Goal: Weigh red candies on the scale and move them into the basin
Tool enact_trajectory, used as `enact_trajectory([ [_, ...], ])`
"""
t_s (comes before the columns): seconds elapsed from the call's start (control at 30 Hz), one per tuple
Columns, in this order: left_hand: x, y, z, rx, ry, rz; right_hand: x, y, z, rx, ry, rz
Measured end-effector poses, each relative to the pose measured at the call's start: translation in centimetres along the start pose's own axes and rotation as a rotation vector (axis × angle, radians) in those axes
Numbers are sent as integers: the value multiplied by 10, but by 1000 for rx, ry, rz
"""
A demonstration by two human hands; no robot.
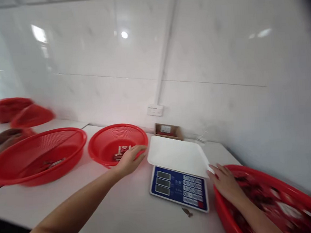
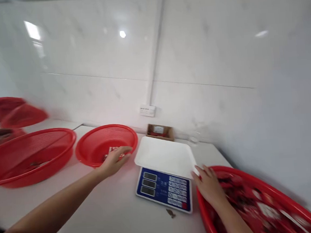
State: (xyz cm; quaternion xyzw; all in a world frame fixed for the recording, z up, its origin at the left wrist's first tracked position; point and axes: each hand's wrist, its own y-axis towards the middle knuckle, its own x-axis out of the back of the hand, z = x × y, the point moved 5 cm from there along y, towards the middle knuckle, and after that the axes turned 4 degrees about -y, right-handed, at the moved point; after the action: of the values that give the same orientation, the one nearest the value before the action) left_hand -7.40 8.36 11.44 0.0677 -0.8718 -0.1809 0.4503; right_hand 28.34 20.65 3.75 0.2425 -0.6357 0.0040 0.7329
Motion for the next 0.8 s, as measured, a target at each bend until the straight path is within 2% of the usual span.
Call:
enact_trajectory([
  [0.03,-8,-10,-13,-125,-84,-95,7,2,2,-72,-6,22],
  [0.07,-18,-21,-22,-244,-149,-129,13,3,1,-129,-10,49],
  [0.1,-30,-31,-30,-353,-195,-115,17,4,-2,-174,-12,75],
  [0.17,-52,-46,-34,-439,-266,-101,25,1,-13,-234,-17,129],
  [0.23,-67,-53,-30,-413,-319,-96,31,-9,-24,-247,-12,200],
  [0.3,-74,-56,-22,-352,-368,-108,34,-25,-31,-233,1,286],
  [0.37,-76,-57,-14,-302,-414,-118,36,-44,-38,-228,14,361],
  [0.53,-73,-57,-1,-208,-484,-106,41,-81,-48,-166,78,434],
  [0.63,-74,-57,0,-206,-508,-61,44,-83,-51,-177,116,452],
  [0.8,-77,-58,-1,-235,-528,-33,41,-61,-49,-265,45,398],
])
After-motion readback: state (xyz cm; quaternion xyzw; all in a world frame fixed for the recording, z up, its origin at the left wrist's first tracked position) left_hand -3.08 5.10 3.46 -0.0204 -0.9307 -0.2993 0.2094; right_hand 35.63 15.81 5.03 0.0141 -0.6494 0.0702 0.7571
